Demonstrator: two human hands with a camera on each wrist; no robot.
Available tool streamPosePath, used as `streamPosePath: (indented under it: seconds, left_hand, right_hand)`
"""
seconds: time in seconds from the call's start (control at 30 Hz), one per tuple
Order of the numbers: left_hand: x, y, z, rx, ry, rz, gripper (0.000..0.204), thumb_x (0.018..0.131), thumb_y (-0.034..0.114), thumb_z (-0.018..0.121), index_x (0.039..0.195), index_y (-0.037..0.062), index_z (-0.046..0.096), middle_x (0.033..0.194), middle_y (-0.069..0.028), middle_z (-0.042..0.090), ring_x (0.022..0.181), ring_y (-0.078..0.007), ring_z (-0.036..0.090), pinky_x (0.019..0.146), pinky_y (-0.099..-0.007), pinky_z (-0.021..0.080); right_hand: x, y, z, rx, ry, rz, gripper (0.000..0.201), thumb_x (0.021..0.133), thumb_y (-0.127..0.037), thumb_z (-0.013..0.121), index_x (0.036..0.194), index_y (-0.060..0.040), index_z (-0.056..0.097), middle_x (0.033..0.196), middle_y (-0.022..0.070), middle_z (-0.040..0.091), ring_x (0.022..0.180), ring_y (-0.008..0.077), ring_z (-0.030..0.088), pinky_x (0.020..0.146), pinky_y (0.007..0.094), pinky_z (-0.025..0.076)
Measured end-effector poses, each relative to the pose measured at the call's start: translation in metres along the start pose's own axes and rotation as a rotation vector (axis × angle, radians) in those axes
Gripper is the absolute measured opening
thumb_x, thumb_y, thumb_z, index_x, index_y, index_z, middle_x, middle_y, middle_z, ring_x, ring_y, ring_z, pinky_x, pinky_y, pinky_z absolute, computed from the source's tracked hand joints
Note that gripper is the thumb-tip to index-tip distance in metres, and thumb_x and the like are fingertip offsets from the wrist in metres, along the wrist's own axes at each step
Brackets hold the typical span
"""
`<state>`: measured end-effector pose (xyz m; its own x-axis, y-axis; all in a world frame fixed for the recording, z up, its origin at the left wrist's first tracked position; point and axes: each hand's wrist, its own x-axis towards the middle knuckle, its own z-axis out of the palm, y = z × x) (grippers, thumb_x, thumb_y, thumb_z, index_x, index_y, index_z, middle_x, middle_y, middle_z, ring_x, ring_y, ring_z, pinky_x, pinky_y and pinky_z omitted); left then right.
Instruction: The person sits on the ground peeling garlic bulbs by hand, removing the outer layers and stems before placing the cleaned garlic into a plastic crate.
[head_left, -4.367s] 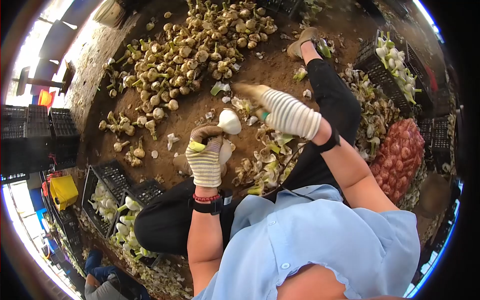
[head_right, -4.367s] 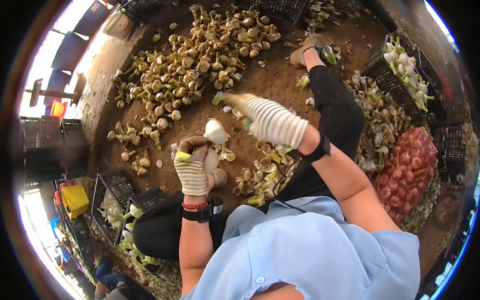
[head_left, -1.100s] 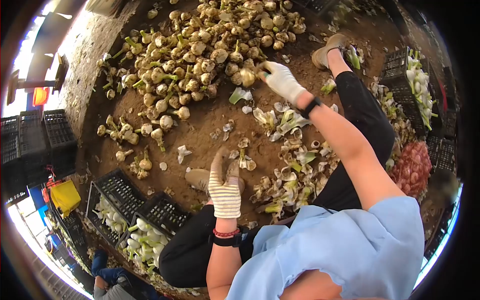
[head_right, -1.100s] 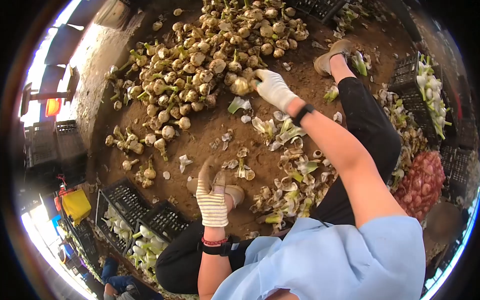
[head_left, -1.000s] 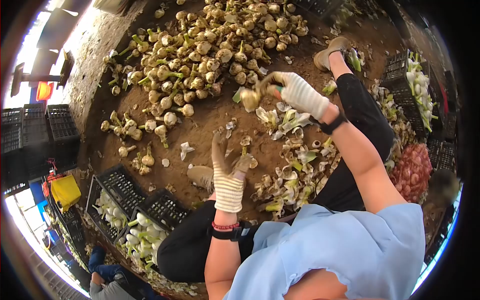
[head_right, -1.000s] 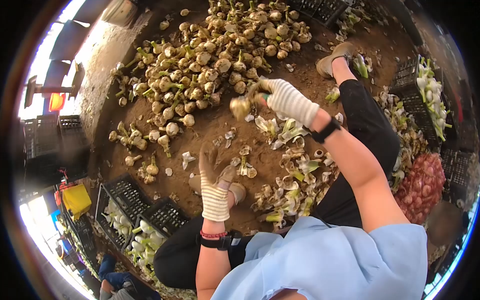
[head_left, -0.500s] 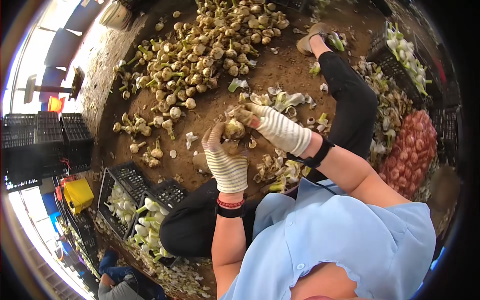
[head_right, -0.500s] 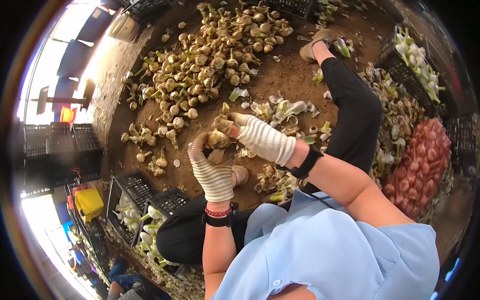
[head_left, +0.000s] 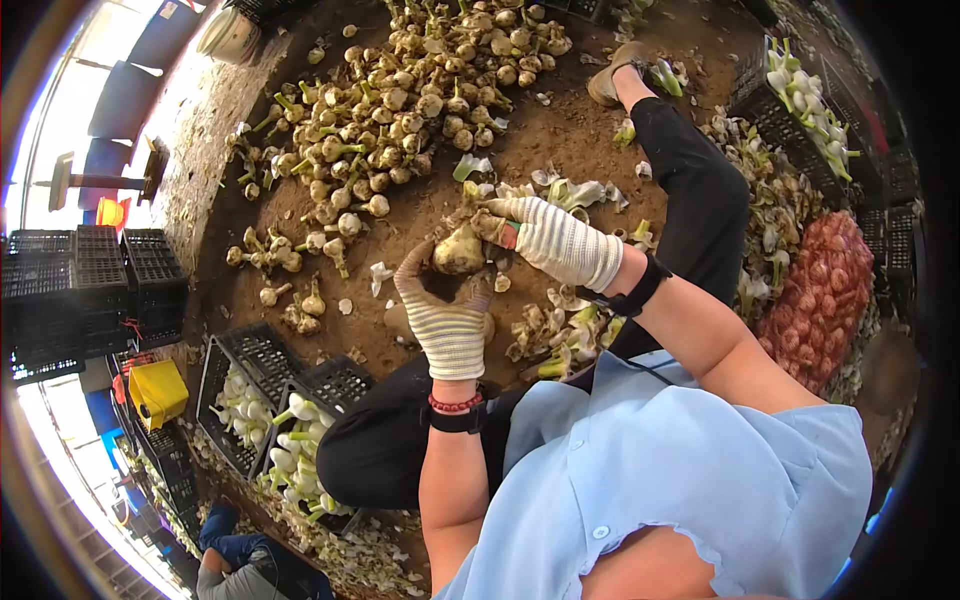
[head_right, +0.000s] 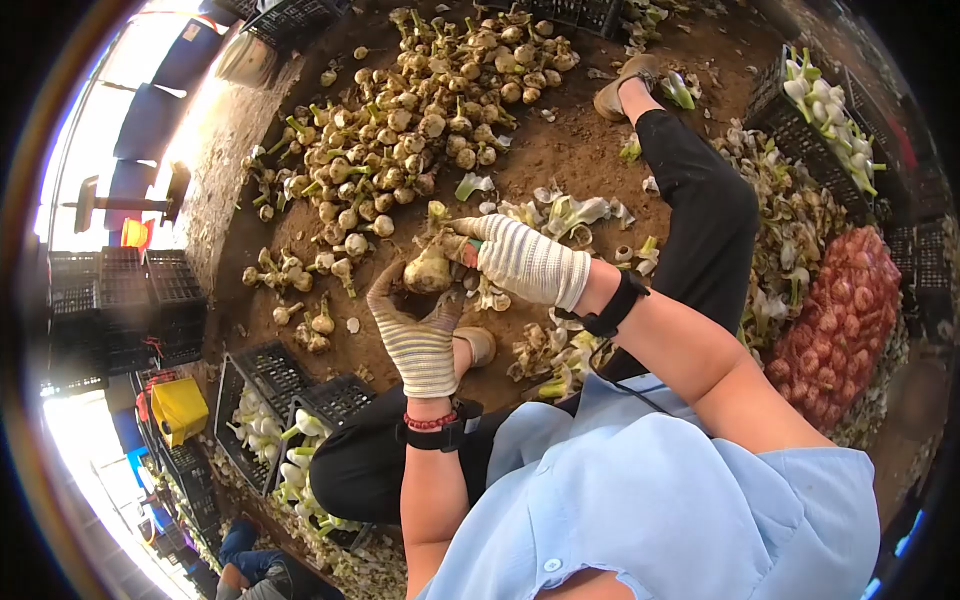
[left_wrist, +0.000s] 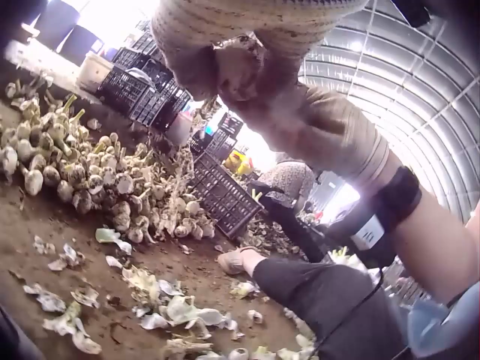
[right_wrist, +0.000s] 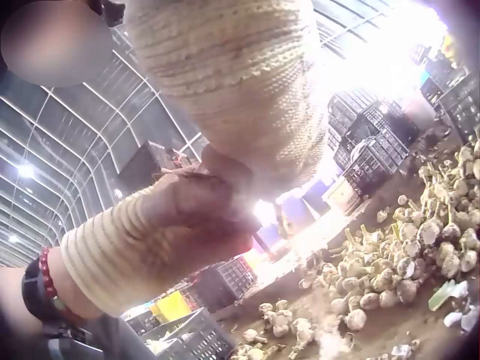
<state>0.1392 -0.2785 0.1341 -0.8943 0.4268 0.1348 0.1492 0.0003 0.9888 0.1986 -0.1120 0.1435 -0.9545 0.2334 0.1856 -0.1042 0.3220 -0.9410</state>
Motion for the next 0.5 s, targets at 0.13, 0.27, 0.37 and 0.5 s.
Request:
streamPosePath:
  seconds: [0.13,0.27,0.37,0.5]
  left_hand:
    - [-0.003,0.002,0.005,-0.010,0.005,-0.035,0.070,0.070,-0.011,0.077,0.129,0.0072,0.044,0.121,-0.0088,0.053,0.109,-0.0196,0.055,0.097,-0.0331,0.048]
    - [-0.006,-0.005,0.007,0.188,0.011,0.083,0.071,0.069,-0.008,0.080,0.129,0.0080,0.044,0.121,-0.0074,0.053,0.111,-0.0210,0.055,0.099,-0.0345,0.048]
    - [-0.006,-0.002,0.004,0.353,0.015,0.144,0.072,0.068,-0.009,0.079,0.128,0.0074,0.044,0.122,-0.0081,0.053,0.111,-0.0212,0.056,0.099,-0.0342,0.047]
    - [-0.004,0.014,0.010,0.216,0.004,0.016,0.072,0.066,-0.012,0.076,0.129,0.0032,0.044,0.120,-0.0106,0.054,0.109,-0.0206,0.056,0.098,-0.0330,0.047]
  right_hand:
    - [0.007,-0.006,0.005,0.275,-0.031,0.061,0.030,0.097,-0.021,0.057,0.119,-0.0004,0.060,0.093,0.0081,0.067,0.083,0.0104,0.058,0.073,0.0292,0.050]
    - [0.010,0.011,0.015,-0.132,0.048,0.087,0.021,0.094,-0.015,0.059,0.109,0.0004,0.061,0.088,0.0172,0.066,0.082,0.0208,0.062,0.071,0.0326,0.049]
    - [0.004,-0.001,0.005,-0.039,0.034,0.109,0.019,0.094,-0.012,0.058,0.107,0.0010,0.060,0.085,0.0164,0.065,0.078,0.0222,0.062,0.068,0.0340,0.048]
    - [0.004,-0.008,-0.012,-0.027,-0.093,0.182,0.024,0.094,-0.010,0.058,0.114,0.0030,0.057,0.095,0.0185,0.064,0.090,0.0273,0.061,0.077,0.0357,0.047]
